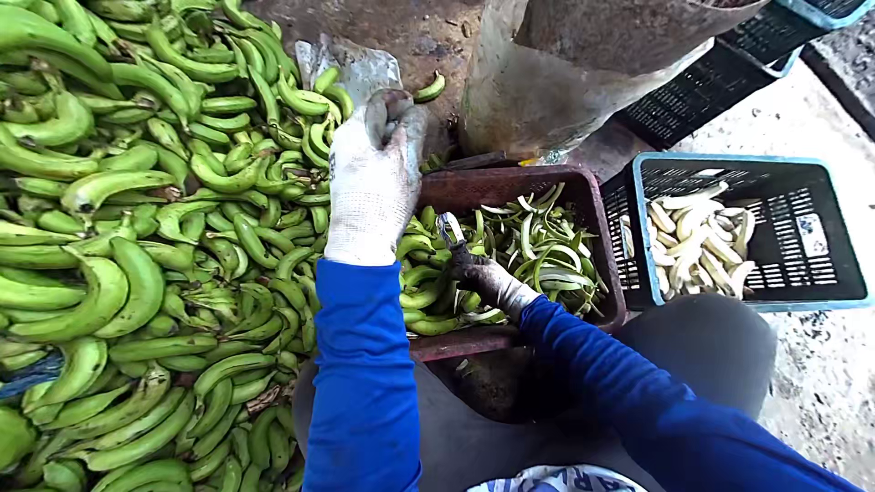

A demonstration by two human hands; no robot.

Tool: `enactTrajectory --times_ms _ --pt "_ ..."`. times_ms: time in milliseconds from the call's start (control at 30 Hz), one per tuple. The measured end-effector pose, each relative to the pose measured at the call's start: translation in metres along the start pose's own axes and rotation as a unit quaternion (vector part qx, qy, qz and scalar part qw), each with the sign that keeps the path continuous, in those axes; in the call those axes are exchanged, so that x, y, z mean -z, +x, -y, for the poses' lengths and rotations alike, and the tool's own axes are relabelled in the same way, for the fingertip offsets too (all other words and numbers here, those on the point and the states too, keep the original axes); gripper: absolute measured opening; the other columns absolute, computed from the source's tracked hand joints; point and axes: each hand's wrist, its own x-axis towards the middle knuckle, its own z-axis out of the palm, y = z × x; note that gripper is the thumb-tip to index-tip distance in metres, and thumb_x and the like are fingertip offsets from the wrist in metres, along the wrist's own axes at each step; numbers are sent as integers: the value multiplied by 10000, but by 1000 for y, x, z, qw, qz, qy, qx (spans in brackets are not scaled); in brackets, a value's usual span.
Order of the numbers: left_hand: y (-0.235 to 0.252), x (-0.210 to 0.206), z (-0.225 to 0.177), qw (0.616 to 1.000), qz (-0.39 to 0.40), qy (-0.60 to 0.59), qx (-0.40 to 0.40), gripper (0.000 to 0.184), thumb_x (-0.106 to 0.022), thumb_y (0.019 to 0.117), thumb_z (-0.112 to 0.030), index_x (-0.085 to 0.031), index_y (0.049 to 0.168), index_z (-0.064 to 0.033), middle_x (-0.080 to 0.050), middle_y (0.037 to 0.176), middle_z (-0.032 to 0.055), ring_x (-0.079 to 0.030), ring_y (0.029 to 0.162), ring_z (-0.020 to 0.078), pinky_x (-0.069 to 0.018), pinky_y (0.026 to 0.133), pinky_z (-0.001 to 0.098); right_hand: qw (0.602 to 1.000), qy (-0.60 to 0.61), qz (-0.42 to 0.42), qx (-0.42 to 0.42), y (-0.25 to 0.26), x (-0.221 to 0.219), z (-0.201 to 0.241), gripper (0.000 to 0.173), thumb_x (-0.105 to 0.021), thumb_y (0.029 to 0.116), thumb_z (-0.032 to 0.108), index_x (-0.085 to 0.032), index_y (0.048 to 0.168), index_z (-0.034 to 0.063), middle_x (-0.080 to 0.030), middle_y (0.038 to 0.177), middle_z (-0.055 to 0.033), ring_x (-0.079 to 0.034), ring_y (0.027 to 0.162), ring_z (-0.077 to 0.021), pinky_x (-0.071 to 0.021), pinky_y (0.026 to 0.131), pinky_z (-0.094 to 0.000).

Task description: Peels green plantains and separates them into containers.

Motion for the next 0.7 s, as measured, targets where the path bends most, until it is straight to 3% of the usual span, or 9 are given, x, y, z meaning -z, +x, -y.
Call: enactTrajectory --times_ms 67,133,200,267,367,467,567,667,700 --pt "0 0 -1 1000 7 20 -9 341 -571 1024 -380 -655 1283 -175 -711 1119 -9 -710 917 83 -629 795 331 995 93 39 10 -12 3 21 361 -679 957 214 -630 1284 70 -703 1152 -122 -694 1026 -251 -580 937 -487" --pt "-3 5 -5 993 76 89 -23 368 -541 1032 -352 -614 1358 -198 -698 1197 -2 -696 982 95 -602 858 365 982 168 79 -14 -33 7 49 252 -533 1025 279 -595 1218 128 -668 1017 -88 -678 911 -240 -582 869 -490" --pt "-8 2 -7 964 182 186 -53 419 -540 1027 -263 -555 1444 -228 -653 1324 17 -649 1157 142 -542 992 445 982 133 133 -19 -59 25 78 226 -458 1023 301 -592 1141 164 -647 866 -37 -669 777 -192 -602 775 -436" --pt "-16 -15 -8 926 254 266 -89 516 -622 955 -161 -554 1460 -245 -616 1400 42 -591 1284 214 -489 1072 528 983 26 183 14 -87 50 106 206 -473 979 233 -607 1103 139 -638 807 -21 -653 707 -156 -597 708 -392" --pt "-40 -55 -11 883 343 293 -133 607 -730 878 -114 -554 1454 -186 -561 1462 97 -532 1343 298 -447 1096 566 973 -31 226 42 -125 79 144 153 -559 939 151 -624 1066 96 -674 899 -54 -685 760 -176 -619 729 -416" --pt "-51 -92 -5 875 404 216 -155 684 -770 833 -75 -541 1461 -221 -590 1421 42 -567 1299 205 -478 1093 485 965 5 241 103 -147 91 159 144 -576 955 159 -628 1066 83 -682 916 -73 -704 786 -192 -633 750 -434" --pt "-44 -105 2 908 358 189 -110 560 -782 829 -85 -626 1351 -217 -624 1336 58 -608 1212 225 -526 1016 513 969 50 195 147 -152 99 159 248 -619 973 257 -616 1135 69 -697 980 -113 -714 841 -230 -627 790 -464" --pt "-33 -107 21 945 267 181 -63 523 -876 785 -283 -644 1240 -167 -648 1237 67 -660 1084 217 -585 926 507 986 44 31 156 -155 96 161 305 -626 1000 309 -657 1154 49 -712 929 -118 -713 809 -225 -619 786 -446" --pt "-30 -106 24 954 245 165 -44 557 -874 793 -317 -623 1266 -165 -660 1215 52 -670 1057 188 -590 919 479 987 33 -12 154 -151 98 161 344 -650 998 326 -662 1188 39 -734 970 -139 -737 847 -251 -629 814 -462"
